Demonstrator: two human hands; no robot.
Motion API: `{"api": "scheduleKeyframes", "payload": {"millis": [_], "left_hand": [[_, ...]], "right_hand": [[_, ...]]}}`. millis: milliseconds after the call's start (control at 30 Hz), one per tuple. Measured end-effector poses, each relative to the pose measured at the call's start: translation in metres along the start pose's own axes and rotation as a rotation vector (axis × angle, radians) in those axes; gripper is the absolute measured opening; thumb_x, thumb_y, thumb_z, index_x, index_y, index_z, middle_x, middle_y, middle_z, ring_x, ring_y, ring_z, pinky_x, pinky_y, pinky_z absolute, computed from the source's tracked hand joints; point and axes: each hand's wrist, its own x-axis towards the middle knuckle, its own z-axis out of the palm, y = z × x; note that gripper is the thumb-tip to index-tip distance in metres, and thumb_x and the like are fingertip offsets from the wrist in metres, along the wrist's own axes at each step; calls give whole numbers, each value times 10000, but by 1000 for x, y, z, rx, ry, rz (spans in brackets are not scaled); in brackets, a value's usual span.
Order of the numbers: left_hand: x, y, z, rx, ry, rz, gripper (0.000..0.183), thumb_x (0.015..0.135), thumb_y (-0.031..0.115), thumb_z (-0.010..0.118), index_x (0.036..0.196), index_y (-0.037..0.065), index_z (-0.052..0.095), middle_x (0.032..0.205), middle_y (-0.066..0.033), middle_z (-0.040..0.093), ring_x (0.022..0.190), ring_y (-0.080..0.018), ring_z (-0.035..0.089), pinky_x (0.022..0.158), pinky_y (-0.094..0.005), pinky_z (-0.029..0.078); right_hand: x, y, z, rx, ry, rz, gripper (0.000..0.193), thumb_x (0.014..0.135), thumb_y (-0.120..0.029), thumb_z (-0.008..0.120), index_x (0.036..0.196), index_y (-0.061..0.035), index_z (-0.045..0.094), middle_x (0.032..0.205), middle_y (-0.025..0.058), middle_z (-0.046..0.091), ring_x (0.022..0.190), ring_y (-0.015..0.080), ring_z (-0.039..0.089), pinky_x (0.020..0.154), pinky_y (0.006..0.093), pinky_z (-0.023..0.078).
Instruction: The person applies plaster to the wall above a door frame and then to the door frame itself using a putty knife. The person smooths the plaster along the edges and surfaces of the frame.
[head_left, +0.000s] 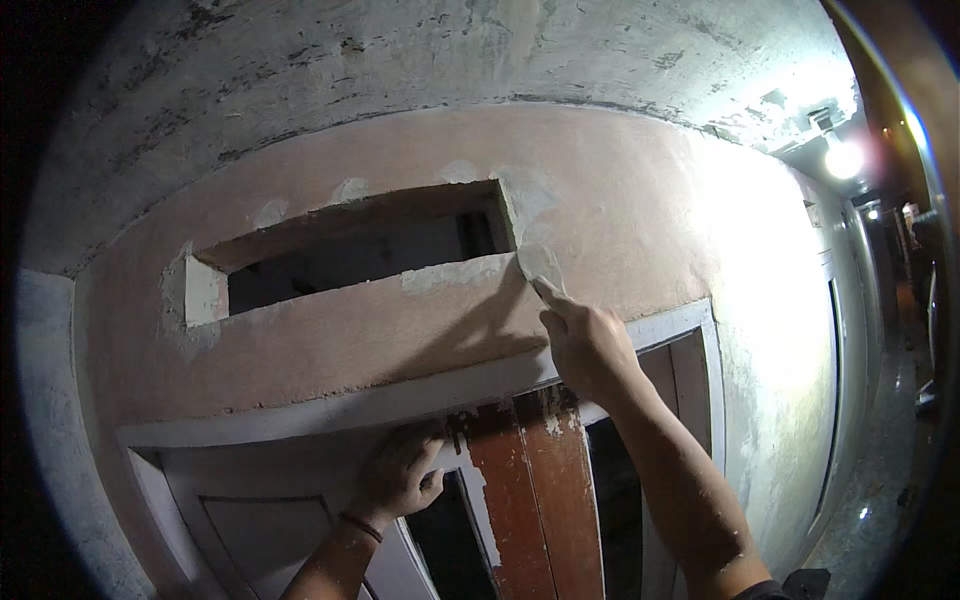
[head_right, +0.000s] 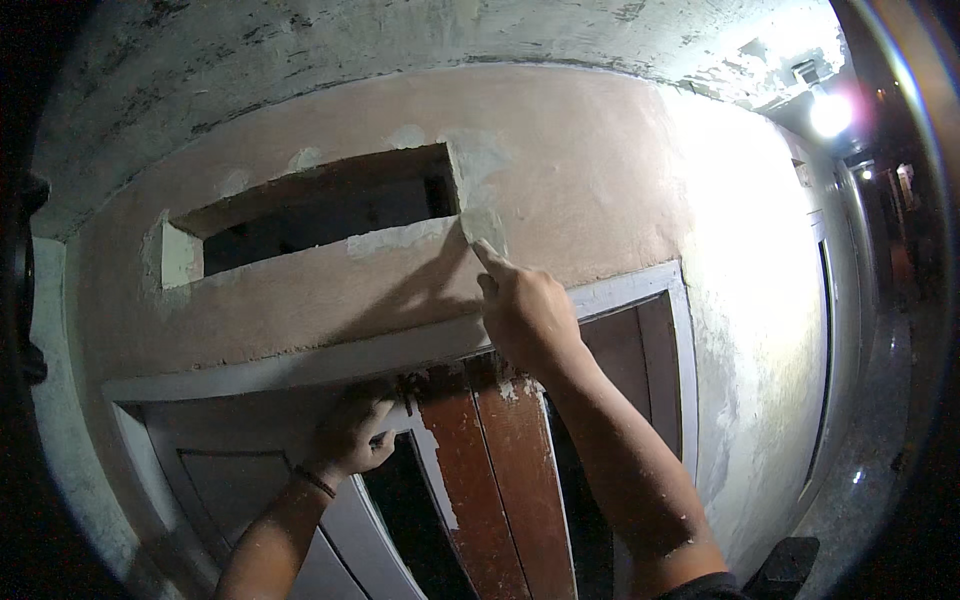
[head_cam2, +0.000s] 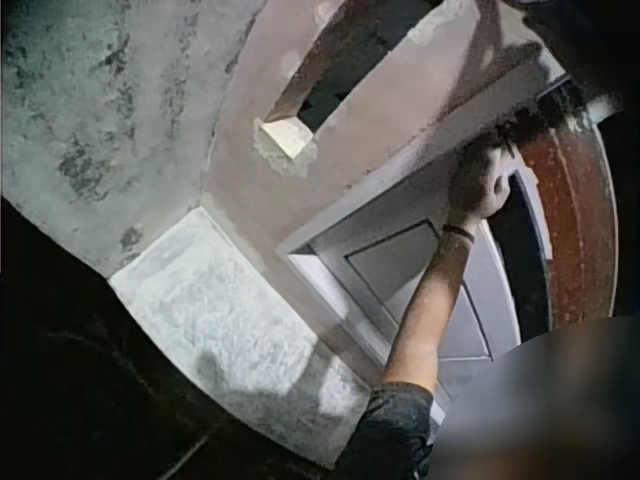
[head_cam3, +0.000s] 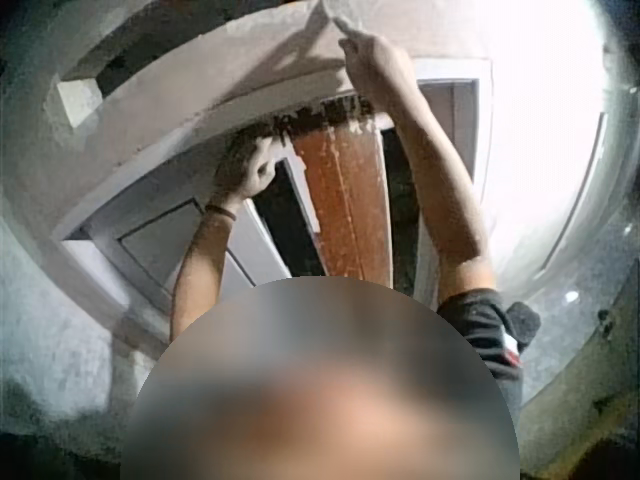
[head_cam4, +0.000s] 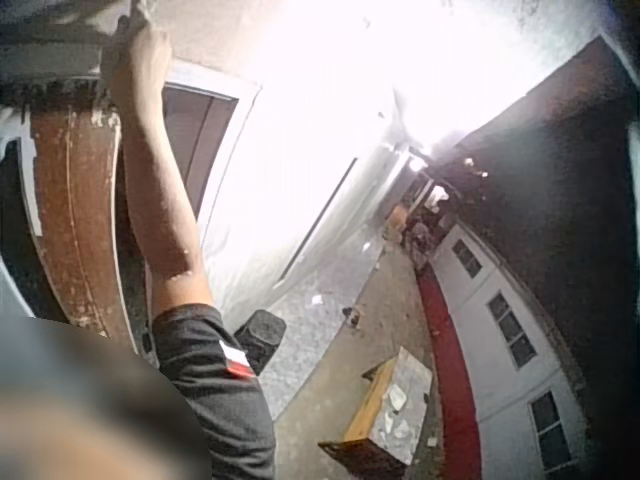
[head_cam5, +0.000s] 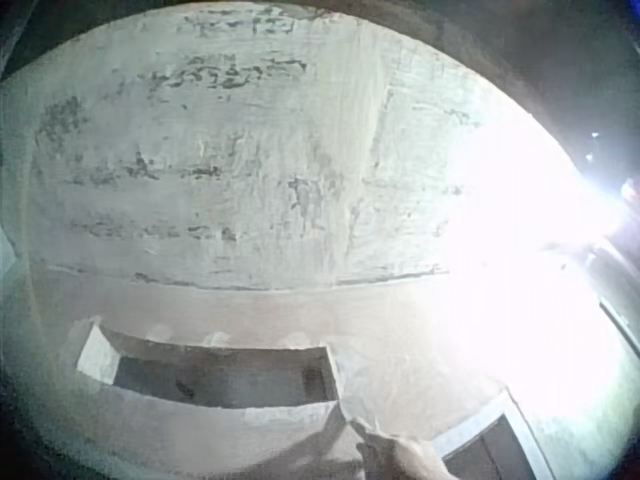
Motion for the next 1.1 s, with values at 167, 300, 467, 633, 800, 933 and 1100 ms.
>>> {"api": "scheduleKeyframes", "payload": {"millis": [167,300,467,633,800,933,1100], "left_hand": [[1,1,1,-24,56,20,485,842,212,755,1295,64,661,1239,-122,649,1151,-331,665,997,-439,570],[-2,2,7,-58,61,-14,490,837,206,752,1297,61,660,1224,-122,646,1111,-328,671,972,-440,579],[-2,-4,5,-28,67,15,495,843,217,753,1304,63,664,1215,-117,654,1075,-324,683,960,-439,586],[-3,-1,8,-74,50,2,457,871,232,754,1275,35,669,1218,-148,662,1107,-350,679,970,-481,573],[-6,-1,9,-53,46,-9,460,873,230,754,1286,45,670,1207,-147,665,1114,-348,681,976,-480,572],[-6,-2,8,-36,50,-5,461,870,231,755,1287,52,673,1197,-148,669,1114,-348,683,984,-481,571],[-5,2,8,-65,47,-36,466,863,237,756,1289,67,676,1214,-137,669,1113,-338,688,986,-468,576]], "right_hand": [[27,-2,-2,-42,30,-83,447,1053,-239,545,1490,-177,612,954,285,736,895,474,725,798,560,560],[50,-5,-6,-28,49,-94,404,1050,-249,539,1428,-179,663,981,282,741,906,484,717,826,561,564],[22,3,-3,-26,26,-68,450,1042,-249,566,1486,-191,617,966,309,711,925,484,711,849,539,544],[55,3,-3,-57,34,-128,421,1041,-254,565,1449,-197,649,986,289,729,929,471,720,838,545,556],[90,-10,-7,-14,37,-89,397,1027,-245,559,1399,-185,686,1003,259,749,947,465,724,845,561,562],[105,-22,-14,11,85,-143,406,1016,-217,565,1404,-185,682,1039,255,752,956,464,727,849,543,571],[110,-17,-21,109,12,-42,409,1031,-200,560,1425,-172,669,1040,252,753,941,447,734,823,532,573]]}}
